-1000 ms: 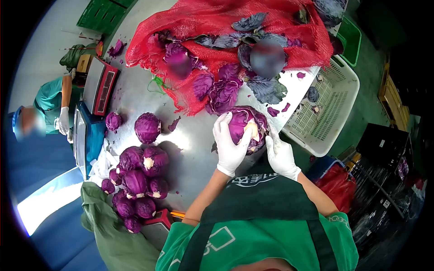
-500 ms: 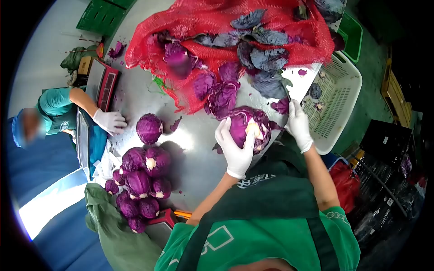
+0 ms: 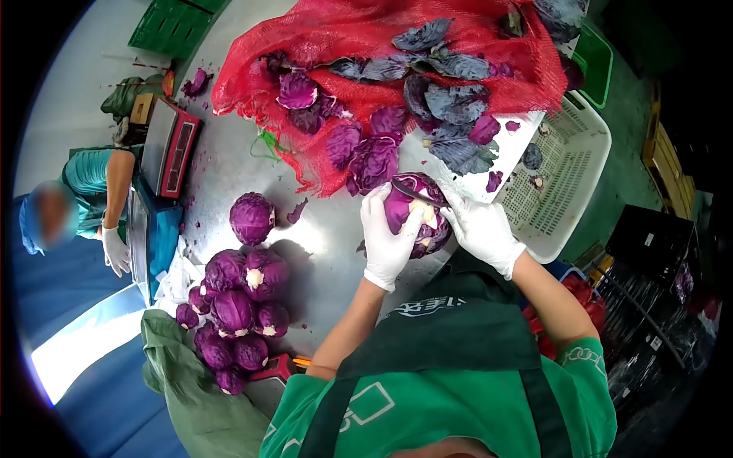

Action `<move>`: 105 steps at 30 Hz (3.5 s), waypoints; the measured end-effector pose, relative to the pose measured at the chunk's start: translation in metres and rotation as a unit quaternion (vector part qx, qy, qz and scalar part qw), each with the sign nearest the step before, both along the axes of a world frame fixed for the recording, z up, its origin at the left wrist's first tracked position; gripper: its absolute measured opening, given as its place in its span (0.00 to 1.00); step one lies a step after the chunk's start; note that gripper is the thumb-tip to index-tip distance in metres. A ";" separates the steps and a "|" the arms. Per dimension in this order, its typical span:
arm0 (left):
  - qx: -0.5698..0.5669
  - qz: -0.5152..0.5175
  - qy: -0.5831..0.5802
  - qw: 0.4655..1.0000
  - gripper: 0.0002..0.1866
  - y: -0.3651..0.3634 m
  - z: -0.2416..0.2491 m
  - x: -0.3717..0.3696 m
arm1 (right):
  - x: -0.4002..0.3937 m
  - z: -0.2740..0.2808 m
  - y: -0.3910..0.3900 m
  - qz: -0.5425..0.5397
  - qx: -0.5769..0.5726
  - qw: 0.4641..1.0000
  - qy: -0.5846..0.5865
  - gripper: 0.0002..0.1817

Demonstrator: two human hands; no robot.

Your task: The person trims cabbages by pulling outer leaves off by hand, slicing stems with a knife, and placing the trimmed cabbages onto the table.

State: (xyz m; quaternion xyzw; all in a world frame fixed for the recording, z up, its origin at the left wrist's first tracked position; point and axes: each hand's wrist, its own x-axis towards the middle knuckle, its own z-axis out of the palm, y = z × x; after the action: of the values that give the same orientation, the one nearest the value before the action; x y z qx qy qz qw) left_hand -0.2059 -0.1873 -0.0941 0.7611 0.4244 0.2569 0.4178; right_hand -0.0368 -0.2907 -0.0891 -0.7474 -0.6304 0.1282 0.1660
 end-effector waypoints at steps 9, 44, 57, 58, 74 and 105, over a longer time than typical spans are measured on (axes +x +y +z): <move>0.053 -0.051 -0.012 0.997 0.36 -0.020 0.001 -0.016 | 0.051 -0.090 0.060 -0.202 -0.021 0.939 0.278 0.32; -0.012 0.145 -0.075 0.987 0.38 -0.021 -0.010 -0.059 | -0.033 -0.004 0.055 0.027 0.103 0.982 0.154 0.30; 0.022 0.736 0.072 0.673 0.86 -0.015 -0.058 -0.244 | -0.009 -0.025 0.073 -0.024 0.049 0.966 0.252 0.24; 0.054 0.744 0.053 0.663 0.86 -0.009 -0.058 -0.248 | -0.004 -0.035 0.073 -0.041 0.053 0.960 0.272 0.23; 0.093 0.727 0.190 0.653 0.72 0.098 -0.003 -0.306 | -0.006 -0.020 0.078 -0.048 -0.002 0.945 0.324 0.19; 0.160 0.569 0.460 0.662 0.41 0.354 0.009 -0.438 | -0.014 -0.011 0.071 -0.118 -0.017 0.956 0.269 0.18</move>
State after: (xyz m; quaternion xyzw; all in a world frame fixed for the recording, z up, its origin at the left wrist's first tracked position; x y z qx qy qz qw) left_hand -0.6441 0.1664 -0.0847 0.4479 0.8654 0.1254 -0.1866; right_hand -0.0509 -0.2193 -0.0997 -0.7573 -0.4673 0.3144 0.3307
